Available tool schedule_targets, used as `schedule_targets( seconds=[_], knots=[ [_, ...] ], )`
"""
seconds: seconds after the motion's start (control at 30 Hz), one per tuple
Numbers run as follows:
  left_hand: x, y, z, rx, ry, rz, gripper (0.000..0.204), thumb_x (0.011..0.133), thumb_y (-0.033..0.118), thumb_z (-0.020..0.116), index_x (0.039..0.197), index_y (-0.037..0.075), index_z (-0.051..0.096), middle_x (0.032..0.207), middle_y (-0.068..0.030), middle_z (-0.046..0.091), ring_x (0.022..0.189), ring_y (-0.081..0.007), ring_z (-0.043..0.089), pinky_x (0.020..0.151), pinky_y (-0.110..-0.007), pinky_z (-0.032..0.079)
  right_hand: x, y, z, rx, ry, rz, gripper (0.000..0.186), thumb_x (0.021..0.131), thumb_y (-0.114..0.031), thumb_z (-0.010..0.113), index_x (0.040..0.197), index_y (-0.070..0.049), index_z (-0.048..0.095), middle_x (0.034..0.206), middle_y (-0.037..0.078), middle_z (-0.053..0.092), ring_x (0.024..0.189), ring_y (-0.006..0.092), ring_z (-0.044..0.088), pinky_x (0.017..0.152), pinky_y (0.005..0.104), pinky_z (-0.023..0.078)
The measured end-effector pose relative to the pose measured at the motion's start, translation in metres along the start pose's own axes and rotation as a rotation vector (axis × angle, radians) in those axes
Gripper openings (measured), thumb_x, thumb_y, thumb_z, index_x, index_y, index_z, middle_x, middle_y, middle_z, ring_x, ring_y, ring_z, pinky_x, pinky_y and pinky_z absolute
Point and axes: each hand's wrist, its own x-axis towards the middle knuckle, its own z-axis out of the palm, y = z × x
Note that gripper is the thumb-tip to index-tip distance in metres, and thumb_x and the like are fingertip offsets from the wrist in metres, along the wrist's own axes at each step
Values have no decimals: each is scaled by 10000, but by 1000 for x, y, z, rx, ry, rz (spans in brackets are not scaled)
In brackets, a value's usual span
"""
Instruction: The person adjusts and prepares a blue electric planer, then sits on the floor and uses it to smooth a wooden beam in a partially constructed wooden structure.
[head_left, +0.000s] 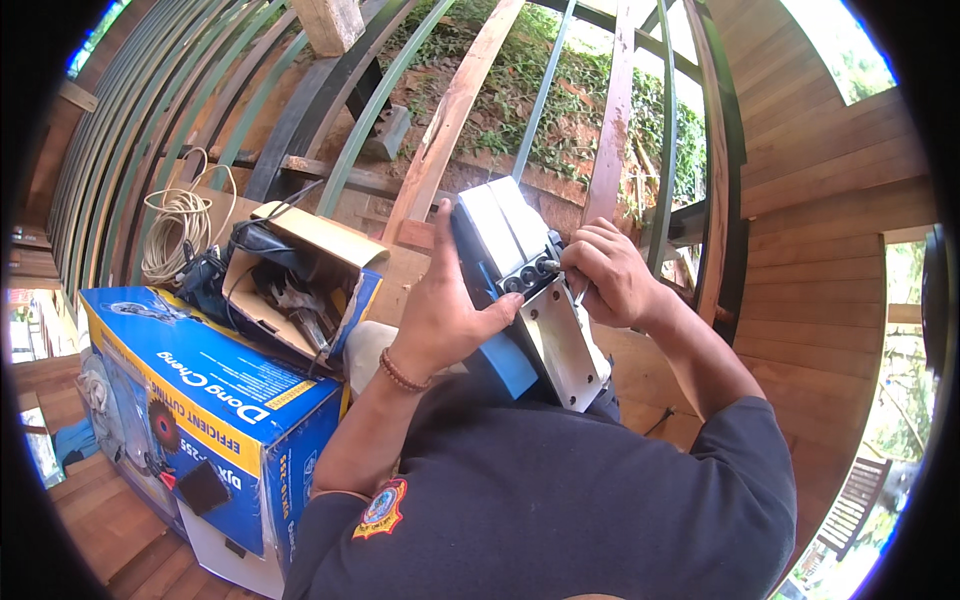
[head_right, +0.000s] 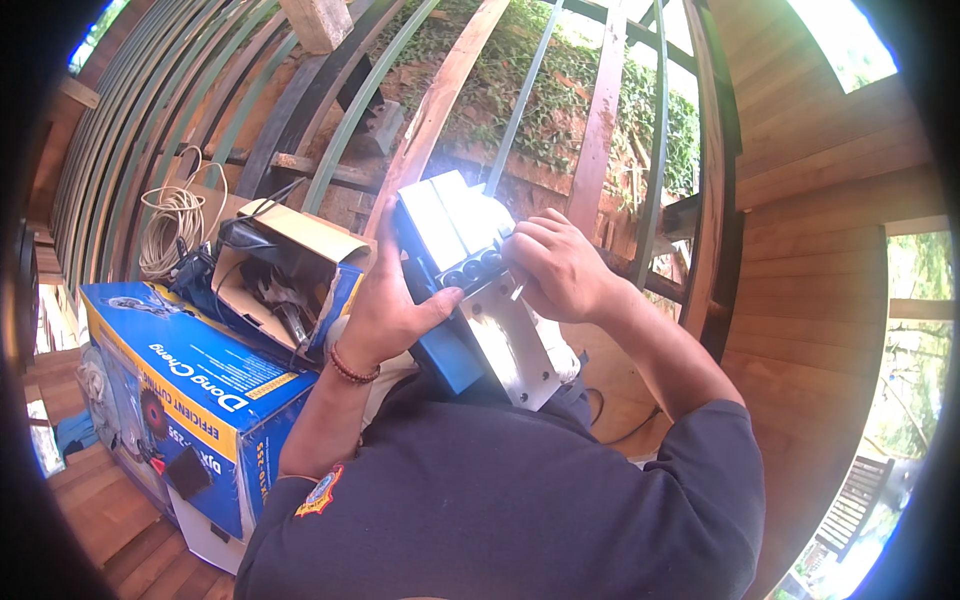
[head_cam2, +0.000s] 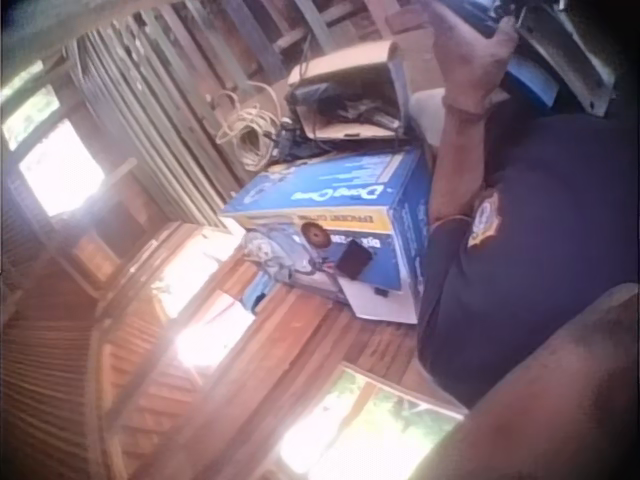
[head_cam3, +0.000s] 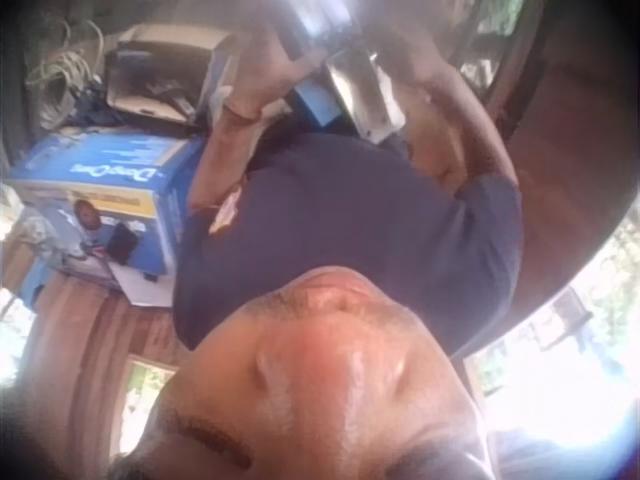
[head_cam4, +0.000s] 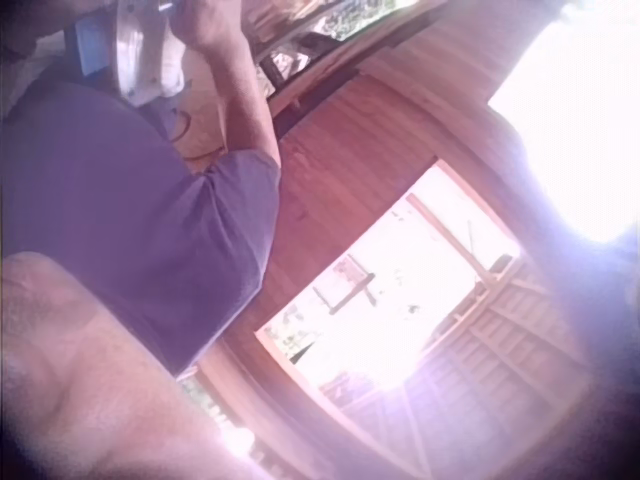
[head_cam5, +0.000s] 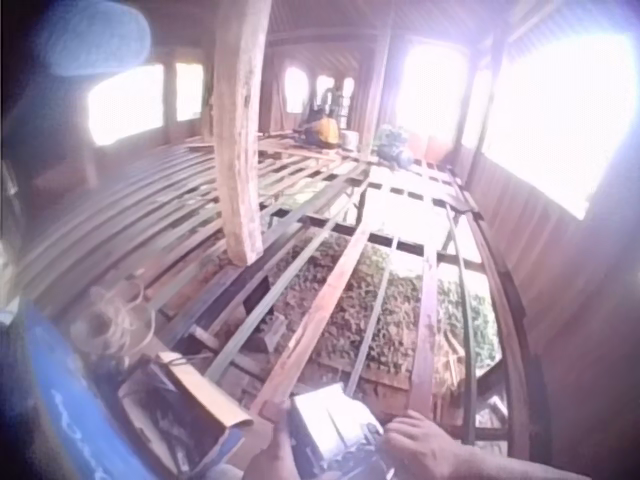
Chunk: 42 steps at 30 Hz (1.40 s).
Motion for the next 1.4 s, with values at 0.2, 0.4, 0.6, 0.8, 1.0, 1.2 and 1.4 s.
schedule_targets(
  seconds=[0.2, 0.4, 0.6, 0.8, 1.0, 1.2, 1.4],
  knots=[
    [1, -1, 1, 55, 15, 36, 1297, 810, 326, 843, 1660, 13, -85, 1530, -340, 466, 1343, -464, 577, 1095, -455, 489, 14, 15, -12, -45, -146, -267, 260, 769, -30, 685, 1004, -75, 584, 849, 70, 547, 810, 300, 596, 773, 418, 441],
    [2, 5, 1, 69, 9, -5, 1295, 809, 342, 837, 1655, -7, -79, 1538, -348, 453, 1294, -478, 609, 1048, -467, 525, 30, 26, -17, 110, -279, -211, 196, 820, -17, 665, 980, -60, 560, 812, 102, 529, 746, 337, 578, 723, 462, 456],
    [1, 3, 10, 120, 79, 29, 1287, 812, 383, 828, 1654, -22, -57, 1496, -350, 497, 1233, -484, 644, 985, -479, 557, 28, 21, -11, 159, -203, -105, 93, 889, -36, 648, 936, -46, 569, 738, 112, 548, 663, 379, 600, 597, 476, 466],
    [1, 6, 17, 157, 137, 25, 1230, 833, 377, 810, 1657, -32, -7, 1421, -339, 567, 1177, -480, 671, 948, -495, 567, 25, -1, 21, 126, 164, 305, 303, 996, -107, 660, 734, -9, 543, 588, 141, 477, 478, 307, 466, 488, 403, 390],
    [1, 14, 20, 81, 115, 3, 1192, 842, 325, 801, 1661, -18, 6, 1388, -333, 591, 1132, -477, 691, 931, -496, 574, 14, -10, 36, 33, 330, 425, 362, 1027, -97, 621, 700, -9, 493, 567, 138, 404, 468, 320, 393, 480, 402, 342],
    [-5, 19, 22, 55, 117, -14, 1196, 829, 295, 811, 1667, 3, 10, 1391, -330, 591, 1145, -473, 687, 939, -489, 573, 10, -25, 42, 58, 405, 548, 401, 1044, -102, 597, 684, -13, 443, 563, 129, 379, 457, 275, 377, 475, 395, 326],
    [-1, 16, 21, 64, 127, 23, 1213, 821, 297, 818, 1668, -1, 2, 1427, -330, 571, 1228, -476, 649, 1000, -483, 548, 10, -20, 45, 50, 446, 555, 366, 1038, -71, 580, 690, -17, 482, 559, 126, 399, 455, 254, 395, 472, 376, 334]
  ],
)
